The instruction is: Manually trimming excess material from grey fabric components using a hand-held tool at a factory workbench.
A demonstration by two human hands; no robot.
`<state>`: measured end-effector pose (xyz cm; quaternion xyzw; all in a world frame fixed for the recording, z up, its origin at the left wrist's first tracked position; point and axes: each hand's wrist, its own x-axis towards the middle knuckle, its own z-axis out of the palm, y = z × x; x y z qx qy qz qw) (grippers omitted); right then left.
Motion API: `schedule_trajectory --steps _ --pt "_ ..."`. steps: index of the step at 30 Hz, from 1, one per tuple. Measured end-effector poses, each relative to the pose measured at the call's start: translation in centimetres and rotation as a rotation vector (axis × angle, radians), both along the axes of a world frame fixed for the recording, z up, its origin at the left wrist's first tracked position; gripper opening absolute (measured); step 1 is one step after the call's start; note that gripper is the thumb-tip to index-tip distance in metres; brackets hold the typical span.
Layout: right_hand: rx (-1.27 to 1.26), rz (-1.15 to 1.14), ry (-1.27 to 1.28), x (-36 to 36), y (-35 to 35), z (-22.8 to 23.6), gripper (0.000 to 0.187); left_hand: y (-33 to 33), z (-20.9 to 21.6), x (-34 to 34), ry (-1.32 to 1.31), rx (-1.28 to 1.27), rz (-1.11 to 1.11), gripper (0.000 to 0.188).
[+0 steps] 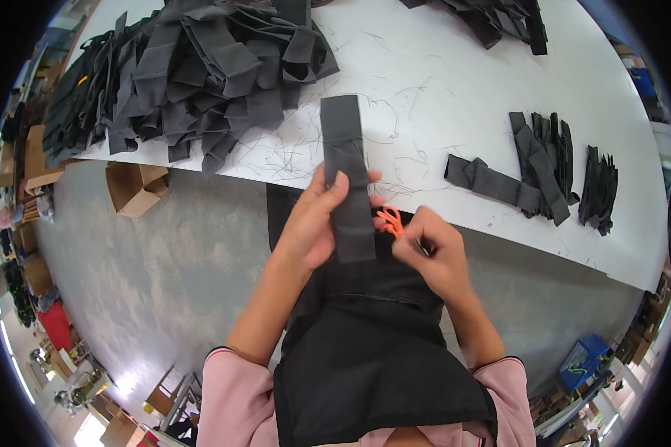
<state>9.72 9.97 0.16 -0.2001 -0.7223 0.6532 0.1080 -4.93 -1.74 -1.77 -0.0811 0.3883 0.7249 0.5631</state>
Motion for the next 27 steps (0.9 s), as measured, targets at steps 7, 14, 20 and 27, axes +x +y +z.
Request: schedule_trajectory --steps 7,14,20,27 --pt "0.503 -0.048 -0.077 3.0 -1.7 0.5 0.025 0.4 -0.6 -0.8 0.018 -0.088 0.023 0.033" --pt "0.744 0.173 -0.059 1.4 -0.3 1.0 0.026 0.8 -0.1 -0.3 -0.010 -0.065 -0.019 0.028" --pt "0.838 0.257 0.021 1.0 0.1 1.0 0.026 0.8 -0.2 -0.6 -0.035 -0.055 -0.061 0.029" --pt "0.625 0.212 0.014 1.8 0.3 1.0 0.027 0.7 -0.3 -0.6 -0.101 -0.045 -0.065 0.029"
